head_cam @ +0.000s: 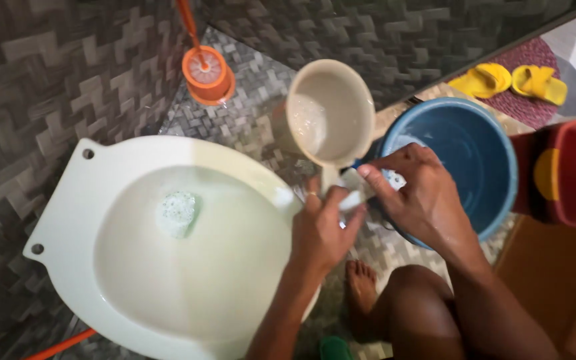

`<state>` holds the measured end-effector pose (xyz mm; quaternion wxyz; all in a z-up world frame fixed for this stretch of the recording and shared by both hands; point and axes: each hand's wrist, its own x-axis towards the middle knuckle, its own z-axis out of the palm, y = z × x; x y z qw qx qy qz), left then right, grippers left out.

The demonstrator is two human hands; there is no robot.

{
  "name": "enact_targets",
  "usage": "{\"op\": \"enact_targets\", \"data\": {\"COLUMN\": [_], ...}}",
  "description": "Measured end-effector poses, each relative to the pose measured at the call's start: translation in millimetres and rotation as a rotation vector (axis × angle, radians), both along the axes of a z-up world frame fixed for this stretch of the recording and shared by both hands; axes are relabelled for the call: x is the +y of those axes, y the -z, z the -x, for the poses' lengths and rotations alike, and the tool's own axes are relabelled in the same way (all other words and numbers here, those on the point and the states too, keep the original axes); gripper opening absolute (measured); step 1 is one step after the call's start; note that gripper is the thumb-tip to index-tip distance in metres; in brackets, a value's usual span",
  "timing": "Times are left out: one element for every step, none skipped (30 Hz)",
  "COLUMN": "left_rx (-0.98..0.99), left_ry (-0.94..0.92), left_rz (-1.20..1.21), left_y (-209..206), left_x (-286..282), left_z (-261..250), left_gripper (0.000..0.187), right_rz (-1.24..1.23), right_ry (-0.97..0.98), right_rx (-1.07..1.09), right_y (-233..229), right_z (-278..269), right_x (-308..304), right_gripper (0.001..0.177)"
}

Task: Scrubbing and rinsing a toilet bowl and the surrounding floor area.

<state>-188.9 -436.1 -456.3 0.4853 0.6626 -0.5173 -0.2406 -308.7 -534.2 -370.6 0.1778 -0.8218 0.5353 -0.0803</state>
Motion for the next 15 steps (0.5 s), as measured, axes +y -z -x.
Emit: {"op": "enact_targets", "data": {"left_rx": [-0.011, -0.062, -0.113, -0.12, -0.146, -0.174, -0.183, -0.173, -0.164, -0.169, -0.166, -0.163, -0.166, -0.203, -0.239], "left_ry": [-0.008, 0.028, 0.063, 0.059, 0.06, 0.058, 0.051, 0.076, 0.1, 0.093, 0.093, 0.091, 0.081, -0.011, -0.102], "left_rz": [0.017, 0.003, -0.01, -0.003, -0.012, -0.01, 0.008, -0.033, -0.074, -0.059, -0.085, -0.112, -0.098, 0.027, 0.153], "left_y": [3.4, 5.8, 6.8, 10.5, 12.0, 11.4, 12.7, 12.5, 11.3, 9.6, 8.0, 7.3, 2.6, -1.6, -5.3], "left_x": [1.7, 5.8, 9.9, 14.0, 18.5, 20.1, 23.5, 25.0, 25.9, 27.2, 28.1, 30.0, 34.4, 37.7, 40.2], "left_z": [1.5, 3.7, 6.7, 10.4, 14.7, 18.9, 25.1, 30.4, 35.8, 39.7, 43.4, 46.9, 51.8, 55.7, 60.1], "left_gripper": [0.033, 0.037, 0.042, 0.042, 0.042, 0.043, 0.043, 0.04, 0.038, 0.038, 0.039, 0.039, 0.039, 0.039, 0.038], "right_rz": [0.017, 0.04, 0.063, 0.072, -0.007, -0.074, -0.054, -0.102, -0.151, -0.136, -0.165, -0.194, -0.179, -0.238, -0.297], "right_ry": [-0.008, -0.099, -0.19, -0.193, -0.147, -0.101, -0.105, -0.019, 0.068, 0.065, 0.07, 0.073, 0.067, 0.069, 0.067], "right_rx": [-0.011, -0.029, -0.046, -0.052, 0.029, 0.11, 0.103, 0.181, 0.257, 0.253, 0.248, 0.245, 0.241, 0.15, 0.058], "right_y": [12.1, 23.6, 33.8, 34.6, 33.1, 28.2, 25.0, 19.9, 13.6, 18.1, 22.7, 28.2, 28.2, 28.7, 29.6], "right_z": [1.0, 2.9, 5.3, 3.3, 1.9, 0.4, 0.1, -0.5, -1.0, 3.8, 8.3, 12.2, 15.9, 19.3, 23.0], "right_x": [-2.5, -2.8, -3.4, -1.1, 1.7, 2.3, 6.7, 10.2, 13.3, 13.0, 12.2, 11.8, 11.8, 10.9, 9.2], "right_gripper": [0.047, 0.051, 0.055, 0.055, 0.062, 0.068, 0.068, 0.071, 0.074, 0.074, 0.074, 0.073, 0.073, 0.069, 0.065]}}
